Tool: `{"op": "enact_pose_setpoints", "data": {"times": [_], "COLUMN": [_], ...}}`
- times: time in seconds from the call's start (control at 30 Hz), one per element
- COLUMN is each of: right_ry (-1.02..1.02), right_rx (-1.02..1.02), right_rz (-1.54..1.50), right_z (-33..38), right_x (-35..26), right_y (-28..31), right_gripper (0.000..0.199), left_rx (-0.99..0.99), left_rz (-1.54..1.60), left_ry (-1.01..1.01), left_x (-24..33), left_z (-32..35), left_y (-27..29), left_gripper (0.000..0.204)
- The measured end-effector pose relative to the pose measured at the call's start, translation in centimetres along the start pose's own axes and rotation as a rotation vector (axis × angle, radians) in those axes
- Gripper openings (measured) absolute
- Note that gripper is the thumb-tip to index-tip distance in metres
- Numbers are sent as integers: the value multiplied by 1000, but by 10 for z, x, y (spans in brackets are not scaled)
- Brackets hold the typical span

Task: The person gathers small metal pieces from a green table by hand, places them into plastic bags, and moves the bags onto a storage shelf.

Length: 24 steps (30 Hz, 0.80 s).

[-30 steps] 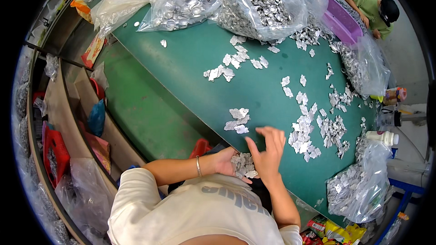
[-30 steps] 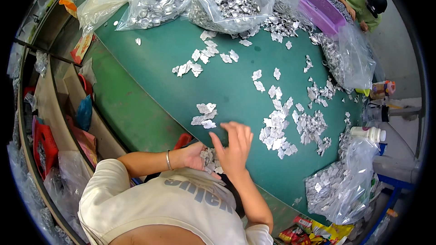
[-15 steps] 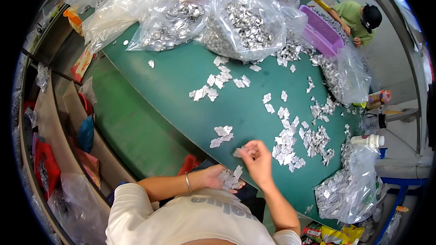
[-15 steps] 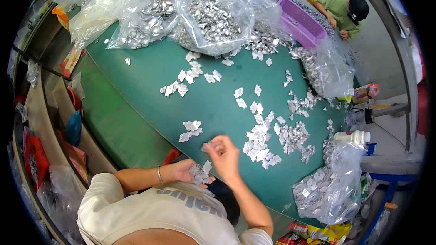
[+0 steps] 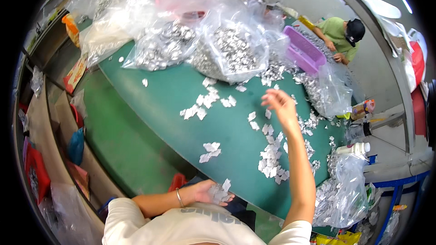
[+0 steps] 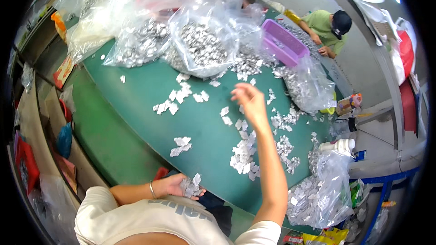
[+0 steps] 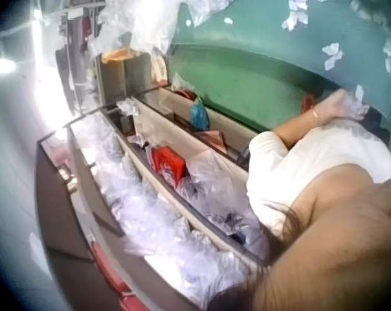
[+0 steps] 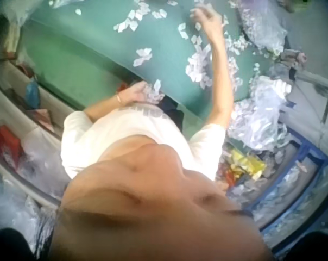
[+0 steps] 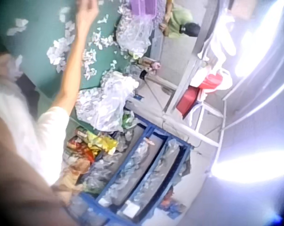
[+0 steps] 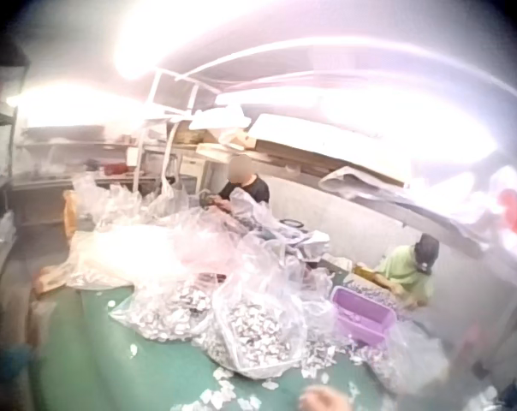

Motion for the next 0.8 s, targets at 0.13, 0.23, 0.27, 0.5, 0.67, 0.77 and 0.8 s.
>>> {"op": "enact_pose_setpoints", "data": {"times": [0.13,0.23,0.27,0.5,0.67,0.77,0.8], "right_ry": [-20,182,232,377,249,174,152], "right_rx": [-452,-458,-508,-622,-616,-568,-556], "right_rz": [167,236,316,661,595,568,555], "right_z": [55,68,68,95,157,195,204], "right_x": [1,11,10,24,25,24,23], "right_y": [-63,-97,-107,-150,-144,-156,-162], "right_gripper": [30,34,38,40,47,54,55], "left_rx": [70,135,170,37,-191,311,21], "left_rz": [-80,-155,-181,-82,131,59,176], "left_ry": [35,28,30,4,-117,-203,-172], "left_x": [-4,-4,-6,-7,-8,-12,-13], "left_z": [4,3,3,1,6,-2,8], "left_y": [-2,-15,-19,-24,-20,-34,7], "left_gripper": [50,54,56,59,51,46,46]}}
Point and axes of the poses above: each hand's wrist, its own z-axis away from the middle knuckle, its own y-axis out of the back of the hand, x = y × z, the point moved 1 cm from there along -z, towards the middle knuckle, and after that the axes turned 15 degrees about -x, right-handed, at the moved point
